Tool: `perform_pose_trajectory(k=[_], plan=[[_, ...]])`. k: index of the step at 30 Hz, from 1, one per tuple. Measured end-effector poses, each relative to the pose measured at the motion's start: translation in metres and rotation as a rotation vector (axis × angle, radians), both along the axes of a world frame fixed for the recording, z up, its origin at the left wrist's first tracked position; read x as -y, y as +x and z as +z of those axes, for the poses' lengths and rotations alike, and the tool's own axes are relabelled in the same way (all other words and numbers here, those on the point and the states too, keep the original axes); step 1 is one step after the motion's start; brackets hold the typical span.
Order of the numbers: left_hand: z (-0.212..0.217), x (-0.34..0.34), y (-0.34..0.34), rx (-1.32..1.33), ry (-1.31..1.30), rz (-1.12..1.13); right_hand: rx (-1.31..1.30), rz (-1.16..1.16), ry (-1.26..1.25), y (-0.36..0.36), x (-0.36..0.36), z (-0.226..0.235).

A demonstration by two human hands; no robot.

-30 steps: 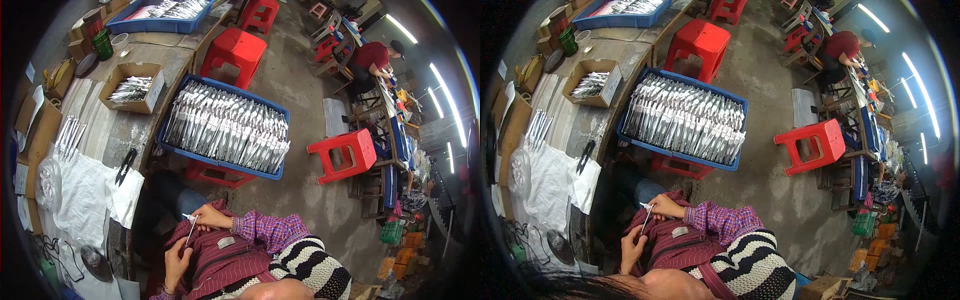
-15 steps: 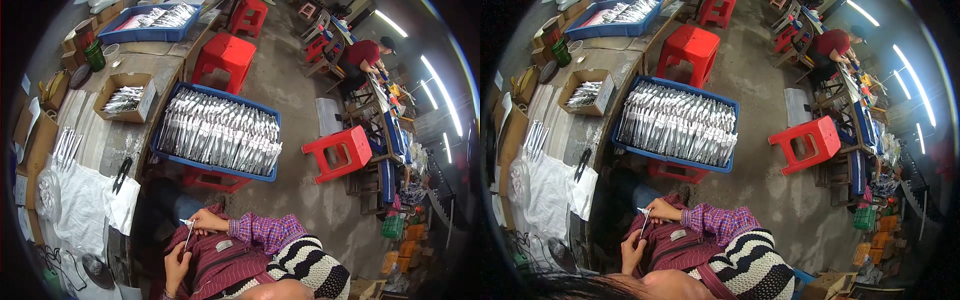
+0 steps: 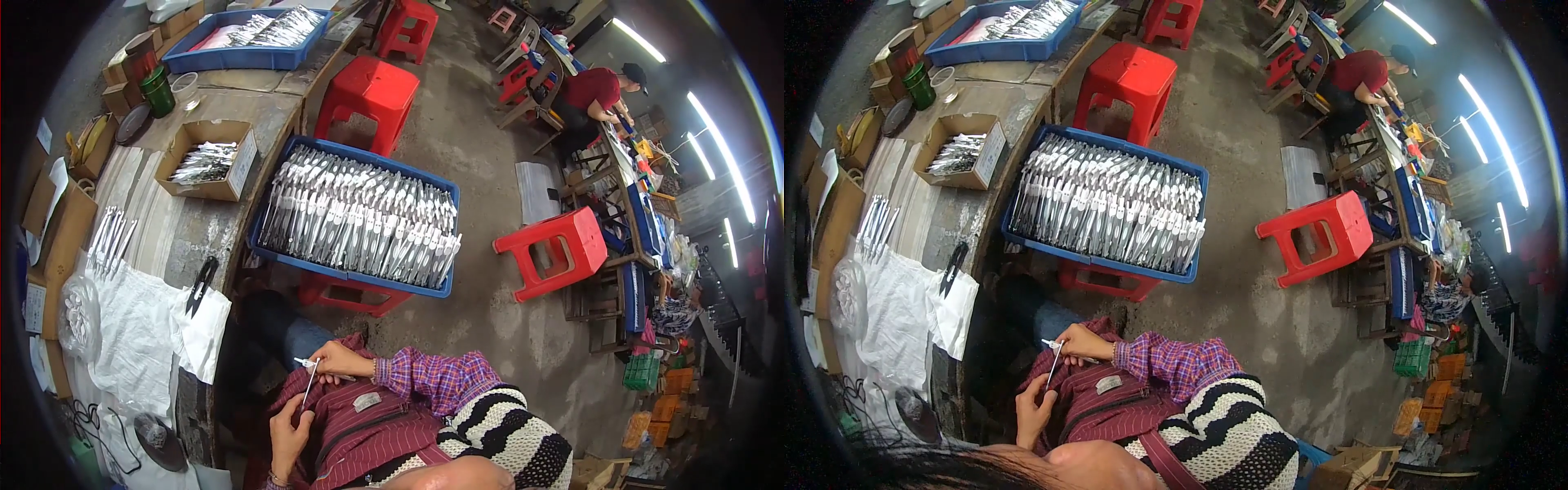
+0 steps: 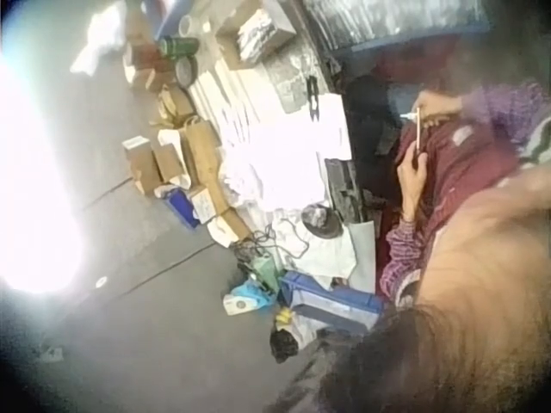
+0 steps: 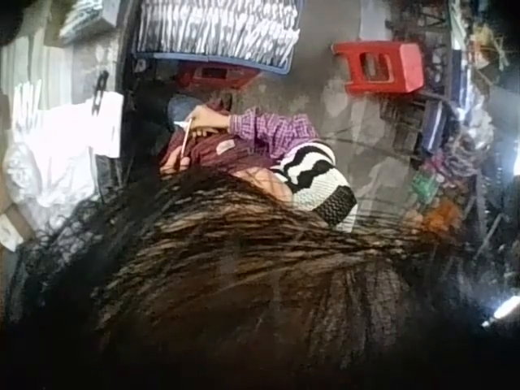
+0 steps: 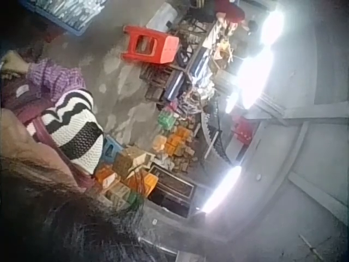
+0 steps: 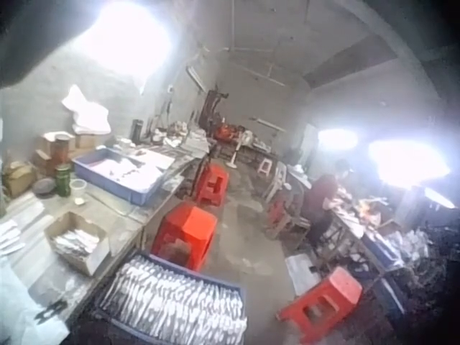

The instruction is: Assembling white handles onto metal cutlery stems at a workshop bench.

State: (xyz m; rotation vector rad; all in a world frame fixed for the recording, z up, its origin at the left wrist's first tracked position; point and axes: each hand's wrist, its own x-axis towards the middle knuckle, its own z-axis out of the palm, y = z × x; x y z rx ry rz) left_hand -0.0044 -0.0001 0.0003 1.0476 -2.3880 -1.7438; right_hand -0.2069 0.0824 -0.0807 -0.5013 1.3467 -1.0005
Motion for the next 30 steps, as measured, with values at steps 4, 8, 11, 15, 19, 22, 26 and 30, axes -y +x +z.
perform_pose_trajectory(k=[4, 8, 11, 15, 19, 22, 26, 30], plan=[[-0.006, -0.001, 0.002, -0.028, -0.028, -0.007, 0.004, 0.005, 0.0, 0.0, 0.001, 0.002], [-0.003, -0.002, 0.001, -0.087, -0.051, 0.005, 0.033, -0.003, 0.022, -0.001, 0.002, 0.007], [0.003, -0.001, -0.003, -0.001, 0.019, 0.009, 0.017, -0.003, 0.025, -0.001, 0.001, 0.006], [-0.005, -0.002, -0.001, -0.006, 0.006, 0.004, 0.004, 0.017, 0.008, -0.001, 0.0, -0.001], [-0.006, -0.003, -0.002, -0.057, -0.032, 0.003, 0.033, -0.011, 0.008, 0.0, 0.0, 0.0], [-0.007, -0.004, -0.002, -0.068, -0.044, 0.003, 0.044, -0.021, 0.009, 0.0, 0.001, 0.002], [-0.01, -0.003, -0.002, -0.038, -0.028, 0.001, 0.046, -0.029, -0.001, -0.001, 0.0, 0.002], [-0.012, -0.004, -0.001, -0.078, -0.069, 0.004, 0.06, -0.028, -0.013, 0.0, 0.0, -0.001]])
